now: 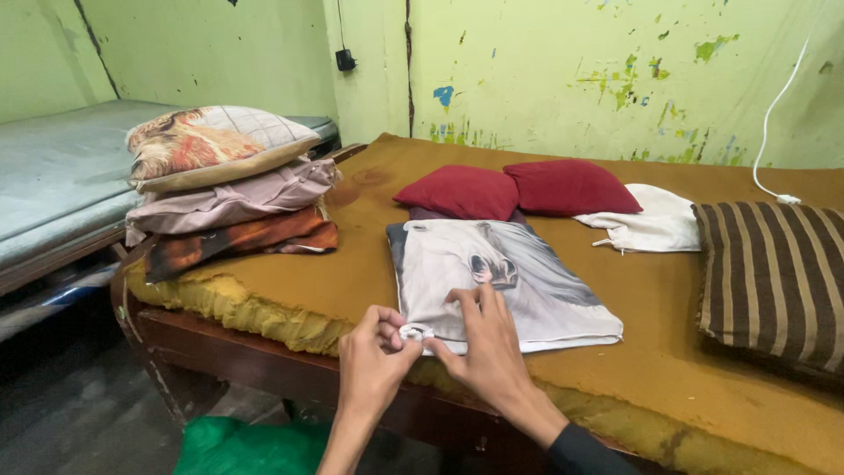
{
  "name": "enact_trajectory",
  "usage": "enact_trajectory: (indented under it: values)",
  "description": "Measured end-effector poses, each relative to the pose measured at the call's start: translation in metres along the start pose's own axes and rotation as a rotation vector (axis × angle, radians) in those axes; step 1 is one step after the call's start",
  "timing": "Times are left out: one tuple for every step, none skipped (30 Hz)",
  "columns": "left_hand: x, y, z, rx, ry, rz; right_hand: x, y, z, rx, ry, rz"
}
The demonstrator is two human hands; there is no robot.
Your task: The person inserts a red pillow into a beige pillowcase and places it on a stack. They then insert a second red pillow into a white pillowcase with a horse print and place it on the bed. Finally, they insert a third red pillow into a purple pillowcase and place it on the bed.
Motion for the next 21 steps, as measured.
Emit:
enact_trajectory:
  values:
    - [-0.004,-0.002,0.0,0.045,-0.024,-0.02,0.003,0.001,-0.004,-0.025,0.017,0.022]
    - [-0.008,-0.005,0.0,0.09,-0.049,-0.039,0.007,0.001,-0.008,-0.05,0.033,0.044]
    - [-0.011,-0.007,0.0,0.117,-0.068,-0.051,0.01,0.001,-0.013,-0.073,0.047,0.065]
    - [-0.014,-0.009,-0.001,0.143,-0.088,-0.063,0.013,-0.001,-0.021,-0.09,0.122,0.063]
    - [-0.018,-0.011,-0.001,0.17,-0.108,-0.073,0.016,-0.003,-0.03,-0.106,0.197,0.063]
    - [-0.021,-0.012,-0.002,0.199,-0.133,-0.071,0.016,-0.006,-0.038,-0.121,0.273,0.063]
    - [-0.023,-0.014,-0.003,0.228,-0.156,-0.071,0.016,-0.01,-0.041,-0.091,0.29,0.043]
    - [-0.024,-0.016,-0.004,0.256,-0.178,-0.072,0.016,-0.012,-0.044,-0.06,0.308,0.023]
    - [-0.025,-0.017,-0.006,0.218,-0.165,-0.083,0.015,-0.015,-0.046,-0.028,0.325,0.005]
    - [-0.025,-0.019,-0.008,0.18,-0.152,-0.095,0.014,-0.015,-0.045,-0.041,0.303,0.035]
    - [-0.026,-0.019,-0.009,0.143,-0.138,-0.105,0.012,-0.015,-0.044,-0.052,0.282,0.063]
    - [-0.027,-0.021,-0.008,0.144,-0.147,-0.132,0.01,-0.015,-0.041,-0.063,0.26,0.092]
    - [-0.029,-0.022,-0.007,0.146,-0.155,-0.158,0.008,-0.014,-0.039,-0.063,0.254,0.131]
    - [-0.031,-0.023,-0.006,0.147,-0.163,-0.184,0.005,-0.015,-0.035,-0.063,0.248,0.169]
    - [-0.034,-0.024,-0.004,0.212,-0.187,-0.213,0.003,-0.016,-0.03,-0.065,0.24,0.206]
    - [-0.036,-0.025,-0.002,0.276,-0.21,-0.242,0.002,-0.02,-0.023,-0.102,0.218,0.229]
    - [-0.039,-0.025,0.001,0.34,-0.237,-0.269,0.0,-0.025,-0.015,-0.139,0.196,0.255]
    - [-0.04,-0.021,0.002,0.339,-0.24,-0.231,-0.003,-0.031,-0.006,-0.176,0.174,0.282]
    - [-0.042,-0.017,0.003,0.338,-0.243,-0.193,-0.005,-0.045,-0.001,-0.269,0.233,0.217]
    - [-0.043,-0.012,0.004,0.338,-0.245,-0.154,-0.007,-0.06,0.005,-0.362,0.29,0.152]
    - [-0.043,-0.011,0.004,0.336,-0.258,-0.155,-0.011,-0.073,0.018,-0.427,0.285,0.117]
Point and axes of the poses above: each hand's wrist, its own x-axis towards the middle knuckle, its own z-axis out of the back of the hand, y = z × x, the point moved 6 cm from there along x, towards the middle knuckle, and after that the axes turned 1 degree about z, right-handed, at the moved point
